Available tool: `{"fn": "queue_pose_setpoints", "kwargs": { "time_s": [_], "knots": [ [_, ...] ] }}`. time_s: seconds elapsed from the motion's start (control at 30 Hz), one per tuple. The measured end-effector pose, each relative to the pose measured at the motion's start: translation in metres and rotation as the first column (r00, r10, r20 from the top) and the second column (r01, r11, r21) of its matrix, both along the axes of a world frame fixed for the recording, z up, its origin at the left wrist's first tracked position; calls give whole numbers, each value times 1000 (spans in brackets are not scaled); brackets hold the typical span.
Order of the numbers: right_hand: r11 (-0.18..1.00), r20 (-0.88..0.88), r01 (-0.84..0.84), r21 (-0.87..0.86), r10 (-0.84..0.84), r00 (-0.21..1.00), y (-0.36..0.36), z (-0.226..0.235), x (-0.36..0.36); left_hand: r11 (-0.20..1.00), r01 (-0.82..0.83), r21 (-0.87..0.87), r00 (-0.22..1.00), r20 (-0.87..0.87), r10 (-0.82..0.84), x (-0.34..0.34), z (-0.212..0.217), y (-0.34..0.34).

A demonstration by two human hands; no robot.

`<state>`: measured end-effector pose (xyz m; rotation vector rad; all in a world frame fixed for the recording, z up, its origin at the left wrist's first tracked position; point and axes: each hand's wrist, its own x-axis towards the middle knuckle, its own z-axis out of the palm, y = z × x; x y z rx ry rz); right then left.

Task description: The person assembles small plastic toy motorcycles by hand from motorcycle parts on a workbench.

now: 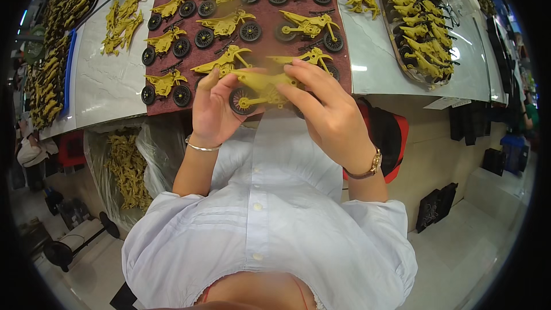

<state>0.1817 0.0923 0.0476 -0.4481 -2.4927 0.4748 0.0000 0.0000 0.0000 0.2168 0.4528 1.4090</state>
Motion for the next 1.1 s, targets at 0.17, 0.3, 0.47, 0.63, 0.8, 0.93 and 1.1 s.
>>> {"fn": "queue_pose_setpoints", "kwargs": {
  "time_s": [0.17, 0.3, 0.47, 0.63, 0.8, 0.93, 1.1],
  "knots": [
    [1000, -33, -24, 1, 24, 999, -2, 0, 0, 987, -157, 16, 902, -405, 150, 13, 3, 0],
    [999, -66, -39, 6, 39, 997, -1, -4, 2, 981, -187, 56, 854, -485, 191, 13, 0, 1],
    [956, -204, 66, -286, -129, 970, 1, -9, 3, 972, -164, 170, 700, -674, 235, 12, -1, 0],
    [461, -235, -103, -882, -241, 942, 7, -25, 2, 967, -107, 229, 657, -714, 242, 15, 0, -1],
    [359, -241, -158, -920, -199, 950, 9, -27, 2, 961, -91, 261, 614, -745, 261, 13, -6, 0],
    [343, -171, -94, -935, -201, 964, 12, -30, -2, 970, -131, 203, 625, -743, 240, 12, -10, 2],
    [314, -314, -244, -918, -197, 929, 11, -40, 3, 965, -118, 235, 564, -784, 260, 10, -6, -4]
  ]
}}
